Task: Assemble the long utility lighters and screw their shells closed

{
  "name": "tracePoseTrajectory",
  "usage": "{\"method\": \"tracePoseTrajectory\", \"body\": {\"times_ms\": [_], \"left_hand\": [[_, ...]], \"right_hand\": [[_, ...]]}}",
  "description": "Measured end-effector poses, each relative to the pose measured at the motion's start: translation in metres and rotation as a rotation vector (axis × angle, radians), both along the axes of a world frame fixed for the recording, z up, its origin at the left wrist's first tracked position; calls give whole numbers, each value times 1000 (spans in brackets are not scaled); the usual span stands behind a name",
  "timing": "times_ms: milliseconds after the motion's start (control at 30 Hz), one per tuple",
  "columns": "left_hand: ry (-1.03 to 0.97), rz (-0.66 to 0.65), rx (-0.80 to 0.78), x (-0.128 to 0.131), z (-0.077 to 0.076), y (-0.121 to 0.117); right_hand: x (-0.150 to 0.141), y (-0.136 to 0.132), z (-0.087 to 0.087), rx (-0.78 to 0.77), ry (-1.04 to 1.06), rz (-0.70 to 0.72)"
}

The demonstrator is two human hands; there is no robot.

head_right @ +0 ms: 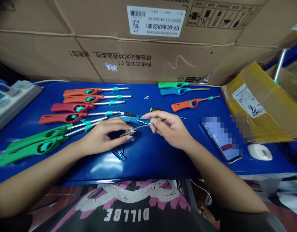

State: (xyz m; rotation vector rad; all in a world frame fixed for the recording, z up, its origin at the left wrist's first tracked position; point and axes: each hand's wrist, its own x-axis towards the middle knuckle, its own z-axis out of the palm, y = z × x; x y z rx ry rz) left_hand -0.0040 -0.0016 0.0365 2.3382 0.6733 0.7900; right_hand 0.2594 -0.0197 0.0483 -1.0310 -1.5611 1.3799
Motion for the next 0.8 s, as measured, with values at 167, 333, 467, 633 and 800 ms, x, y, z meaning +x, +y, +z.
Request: {"method": "tracePoseTrajectory", "body": {"times_ms": [167, 333, 467, 633, 800], "left_hand": [[10, -27, -27, -2, 2, 0], [20, -29, -24, -4, 4, 2], [25, -18, -18, -9, 7, 4], [46, -15, 13, -16, 14, 7], [90, -27, 11, -19, 20, 8]], "right_hand": [[1, 1, -2, -65, 108, 53], [-1, 1, -2, -75, 124, 0], [-2, 1, -1, -73, 130, -31], [-2, 1, -3, -54, 119, -45], [-3, 1, -4, -29, 107, -46]]}}
